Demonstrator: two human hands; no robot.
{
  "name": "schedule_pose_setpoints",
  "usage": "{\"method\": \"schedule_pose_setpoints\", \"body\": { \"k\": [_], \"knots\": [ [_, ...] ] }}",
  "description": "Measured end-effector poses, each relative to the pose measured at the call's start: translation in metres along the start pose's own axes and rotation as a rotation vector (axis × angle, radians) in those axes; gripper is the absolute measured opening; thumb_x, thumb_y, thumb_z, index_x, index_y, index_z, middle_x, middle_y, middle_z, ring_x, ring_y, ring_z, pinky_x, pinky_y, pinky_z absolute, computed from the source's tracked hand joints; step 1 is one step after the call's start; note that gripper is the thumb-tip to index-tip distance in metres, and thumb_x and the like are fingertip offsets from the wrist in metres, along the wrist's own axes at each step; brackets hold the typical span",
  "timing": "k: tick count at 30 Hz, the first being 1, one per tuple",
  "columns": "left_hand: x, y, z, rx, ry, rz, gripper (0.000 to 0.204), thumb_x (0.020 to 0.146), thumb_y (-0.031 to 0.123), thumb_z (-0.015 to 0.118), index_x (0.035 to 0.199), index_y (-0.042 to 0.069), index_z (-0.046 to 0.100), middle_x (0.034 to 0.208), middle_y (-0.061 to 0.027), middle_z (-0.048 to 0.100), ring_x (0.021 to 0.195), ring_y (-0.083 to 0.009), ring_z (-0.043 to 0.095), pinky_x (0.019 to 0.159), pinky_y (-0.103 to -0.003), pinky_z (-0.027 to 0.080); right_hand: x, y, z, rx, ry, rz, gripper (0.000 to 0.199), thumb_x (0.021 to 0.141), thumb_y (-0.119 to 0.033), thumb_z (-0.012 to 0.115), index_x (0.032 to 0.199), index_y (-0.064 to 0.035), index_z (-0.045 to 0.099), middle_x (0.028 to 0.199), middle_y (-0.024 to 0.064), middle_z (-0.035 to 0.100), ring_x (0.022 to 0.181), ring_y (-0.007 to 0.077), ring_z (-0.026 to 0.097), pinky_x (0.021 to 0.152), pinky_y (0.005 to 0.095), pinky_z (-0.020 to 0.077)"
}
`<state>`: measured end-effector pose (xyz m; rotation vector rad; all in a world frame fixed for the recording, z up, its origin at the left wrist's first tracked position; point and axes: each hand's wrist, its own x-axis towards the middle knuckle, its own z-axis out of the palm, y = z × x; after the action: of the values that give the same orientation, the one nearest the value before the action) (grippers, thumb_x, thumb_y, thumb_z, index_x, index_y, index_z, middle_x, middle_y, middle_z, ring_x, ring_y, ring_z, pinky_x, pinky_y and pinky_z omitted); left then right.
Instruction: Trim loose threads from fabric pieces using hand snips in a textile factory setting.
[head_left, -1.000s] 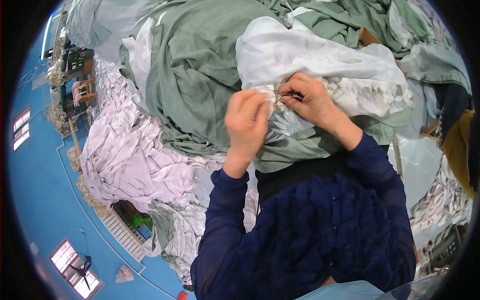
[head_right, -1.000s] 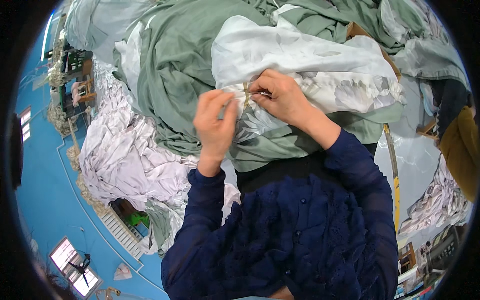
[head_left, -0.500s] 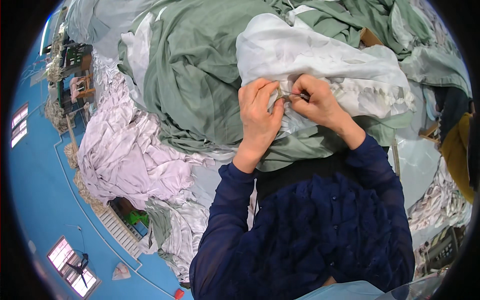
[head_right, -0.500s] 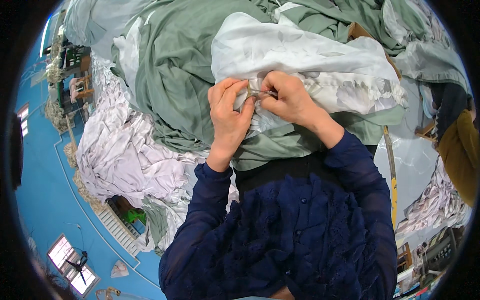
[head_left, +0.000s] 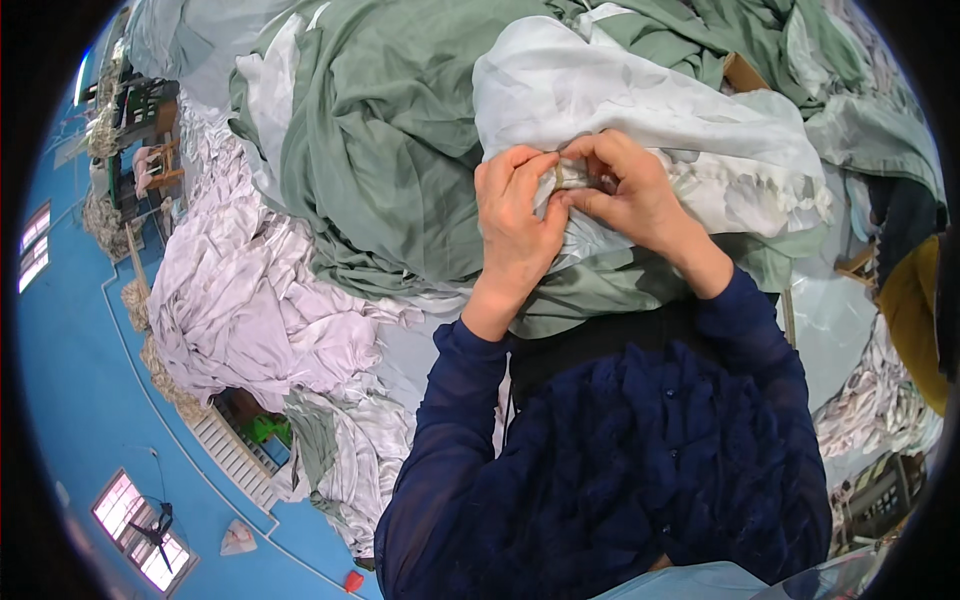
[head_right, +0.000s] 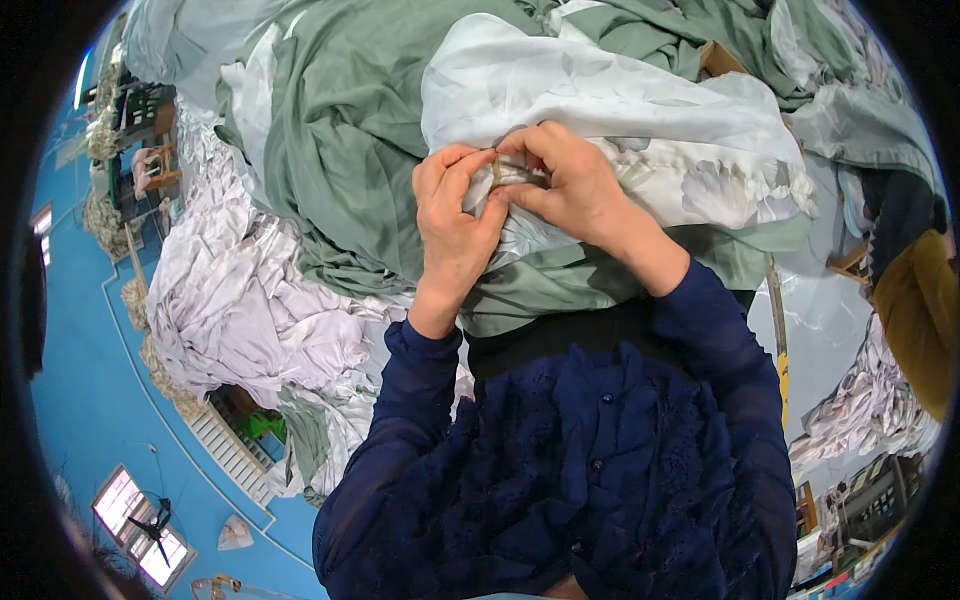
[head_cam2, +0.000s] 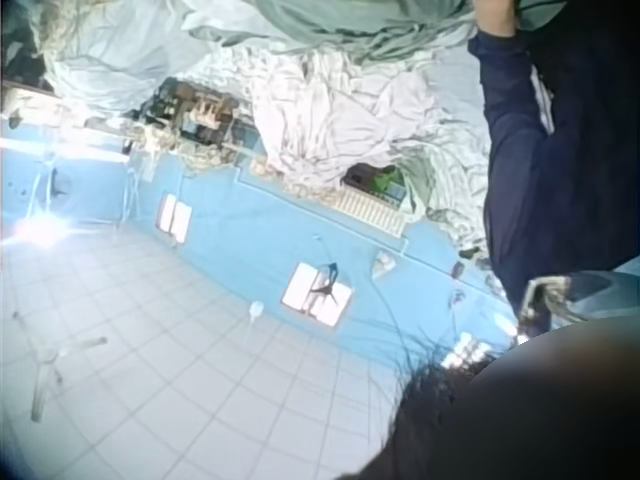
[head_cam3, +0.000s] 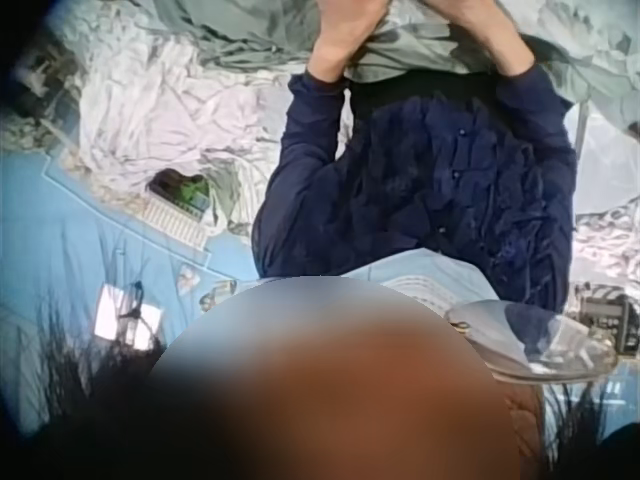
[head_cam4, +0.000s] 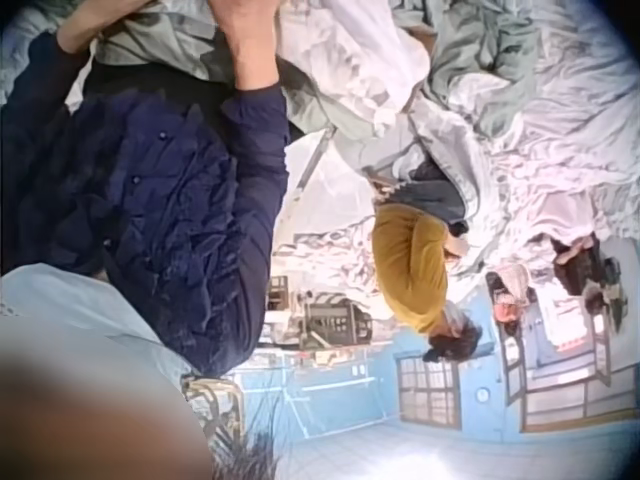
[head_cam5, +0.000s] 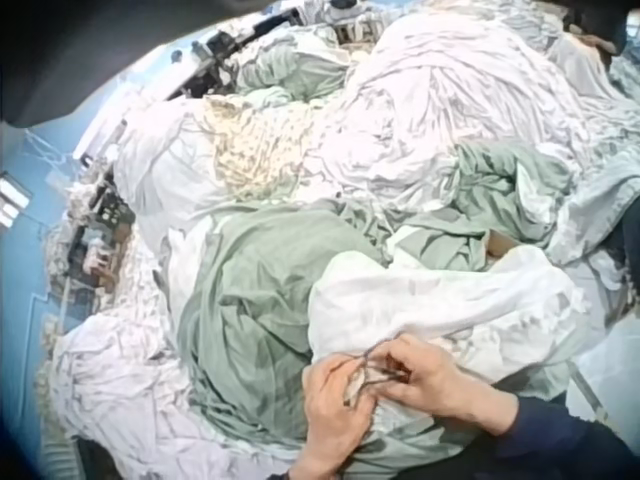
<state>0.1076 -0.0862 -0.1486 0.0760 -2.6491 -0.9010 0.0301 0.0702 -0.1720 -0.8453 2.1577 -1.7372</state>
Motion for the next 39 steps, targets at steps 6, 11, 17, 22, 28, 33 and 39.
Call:
{"method": "schedule_pose_setpoints", "body": {
  "k": [6, 11, 17, 22, 28, 33, 39],
  "knots": [
    [0.000, -0.001, -0.002, -0.035, -0.011, -0.010, 0.043, 0.067, -0.002, 0.073, 0.109, 0.004, 0.065, 0.110, -0.0104, 0.059, 0.103, -0.0316, 0.053, 0.090, -0.040, 0.044, 0.005, 0.008, -0.001, 0.050, -0.090, 0.002, 0.018, 0.077, 0.000, 0.073, 0.092, -0.0011, 0.063, 0.083, 0.0057, 0.055, 0.070, 0.0158, 0.054, 0.063, 0.0293, 0.0451],
    [0.001, 0.000, -0.003, -0.029, -0.016, -0.017, 0.045, 0.066, -0.002, 0.073, 0.110, 0.004, 0.065, 0.111, -0.0107, 0.058, 0.104, -0.0315, 0.052, 0.090, -0.040, 0.044, 0.008, 0.005, -0.002, -0.070, -0.105, -0.018, 0.012, 0.080, -0.002, 0.070, 0.085, -0.0001, 0.059, 0.077, 0.0060, 0.054, 0.067, 0.0146, 0.053, 0.062, 0.0286, 0.0430],
    [0.001, 0.000, -0.003, -0.026, -0.011, -0.024, 0.047, 0.065, -0.003, 0.073, 0.110, 0.004, 0.065, 0.111, -0.0107, 0.058, 0.104, -0.0316, 0.053, 0.090, -0.040, 0.044, -0.005, 0.014, -0.010, 0.199, -0.071, 0.262, 0.014, 0.080, -0.004, 0.069, 0.084, -0.0010, 0.056, 0.075, 0.0029, 0.052, 0.068, 0.0077, 0.045, 0.059, 0.0251, 0.0380],
    [0.000, -0.003, -0.004, -0.026, -0.017, -0.028, 0.047, 0.064, -0.004, 0.072, 0.110, 0.004, 0.065, 0.111, -0.0108, 0.059, 0.103, -0.0318, 0.053, 0.090, -0.040, 0.044, 0.003, -0.004, -0.003, 0.103, -0.007, 0.002, 0.020, 0.079, -0.001, 0.072, 0.097, -0.0029, 0.062, 0.082, 0.0015, 0.053, 0.070, 0.0101, 0.049, 0.060, 0.0241, 0.0409],
    [0.001, -0.003, 0.001, -0.027, -0.004, -0.014, 0.046, 0.065, -0.004, 0.071, 0.110, 0.004, 0.065, 0.111, -0.0109, 0.059, 0.103, -0.0318, 0.053, 0.089, -0.040, 0.044, 0.007, 0.006, 0.013, -0.114, -0.002, -0.115, 0.021, 0.077, -0.002, 0.073, 0.096, -0.0035, 0.063, 0.082, 0.0083, 0.055, 0.069, 0.0213, 0.057, 0.059, 0.0332, 0.0457],
    [-0.001, -0.005, -0.002, -0.014, 0.008, -0.008, 0.046, 0.065, -0.003, 0.071, 0.110, 0.004, 0.065, 0.112, -0.0109, 0.059, 0.103, -0.0317, 0.053, 0.089, -0.040, 0.044, 0.006, 0.008, 0.013, -0.169, 0.000, -0.150, 0.016, 0.077, -0.003, 0.072, 0.086, -0.0029, 0.059, 0.077, 0.0103, 0.054, 0.066, 0.0241, 0.056, 0.057, 0.0365, 0.0444],
    [0.000, -0.005, -0.003, -0.038, -0.004, -0.025, 0.046, 0.064, -0.002, 0.073, 0.110, 0.005, 0.065, 0.111, -0.0107, 0.059, 0.102, -0.0315, 0.053, 0.089, -0.040, 0.044, -0.009, 0.010, -0.002, -0.014, 0.068, 0.022, 0.014, 0.080, -0.002, 0.070, 0.082, -0.0026, 0.056, 0.067, 0.0050, 0.051, 0.058, 0.0133, 0.046, 0.054, 0.0282, 0.0387]
  ]
}}
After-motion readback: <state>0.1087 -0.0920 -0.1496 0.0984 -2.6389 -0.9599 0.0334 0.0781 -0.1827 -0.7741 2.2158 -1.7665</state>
